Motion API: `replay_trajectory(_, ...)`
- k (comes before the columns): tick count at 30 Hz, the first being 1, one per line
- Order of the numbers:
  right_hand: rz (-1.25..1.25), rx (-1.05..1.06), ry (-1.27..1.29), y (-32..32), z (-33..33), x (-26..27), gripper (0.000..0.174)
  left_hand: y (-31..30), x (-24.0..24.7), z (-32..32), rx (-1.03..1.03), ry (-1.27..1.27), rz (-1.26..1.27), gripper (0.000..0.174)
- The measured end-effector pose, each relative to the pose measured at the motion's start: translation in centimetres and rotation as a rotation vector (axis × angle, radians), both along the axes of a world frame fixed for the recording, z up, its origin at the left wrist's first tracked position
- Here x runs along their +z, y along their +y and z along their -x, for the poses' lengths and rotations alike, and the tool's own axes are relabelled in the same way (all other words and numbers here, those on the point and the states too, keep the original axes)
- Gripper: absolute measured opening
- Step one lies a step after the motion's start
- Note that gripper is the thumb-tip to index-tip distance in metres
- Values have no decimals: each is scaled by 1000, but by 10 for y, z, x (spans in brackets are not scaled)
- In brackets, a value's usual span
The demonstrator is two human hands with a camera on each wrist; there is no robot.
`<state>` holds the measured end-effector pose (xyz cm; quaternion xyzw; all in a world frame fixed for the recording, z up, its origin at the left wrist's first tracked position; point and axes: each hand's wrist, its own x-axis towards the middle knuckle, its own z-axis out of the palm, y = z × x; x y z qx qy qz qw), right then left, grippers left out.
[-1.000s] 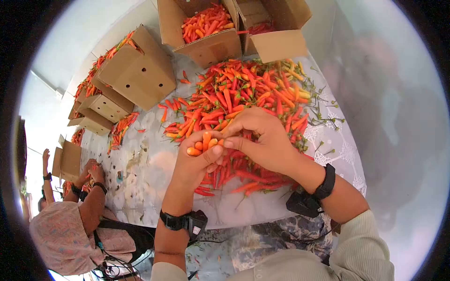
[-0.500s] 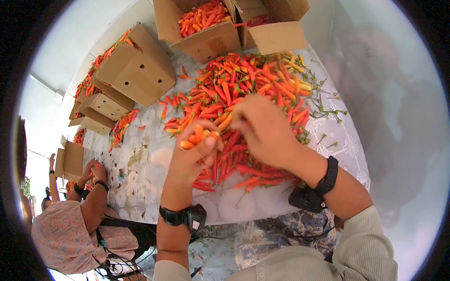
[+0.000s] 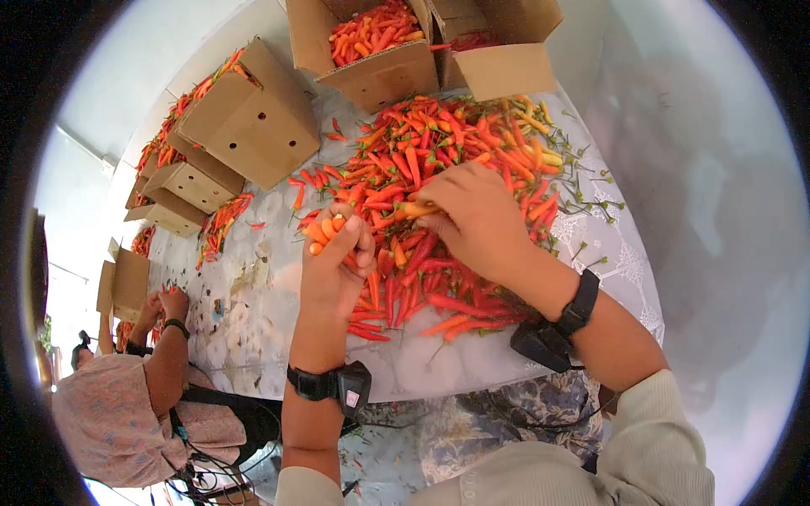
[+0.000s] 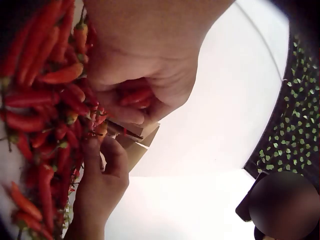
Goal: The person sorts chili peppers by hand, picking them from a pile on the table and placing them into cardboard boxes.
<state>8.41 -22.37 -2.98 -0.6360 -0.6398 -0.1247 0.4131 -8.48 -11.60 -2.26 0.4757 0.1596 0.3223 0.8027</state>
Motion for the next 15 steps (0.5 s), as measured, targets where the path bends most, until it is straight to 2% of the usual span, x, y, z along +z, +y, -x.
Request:
replay_trajectory(3, -130, -42, 377, -4, 5, 1, 23, -5, 1, 0, -15, 59, -103, 14)
replay_trajectory(6, -37, 67, 725, -9, 15, 1, 21, -12, -4, -6, -26, 85, -158, 19)
replay_trajectory(12, -113, 239, 498, -13, 26, -5, 17, -20, -5, -10, 9, 108, -174, 25)
replay_trajectory(15, -176, 292, 256, -7, 20, -6, 14, -18, -6, -8, 14, 70, -146, 26)
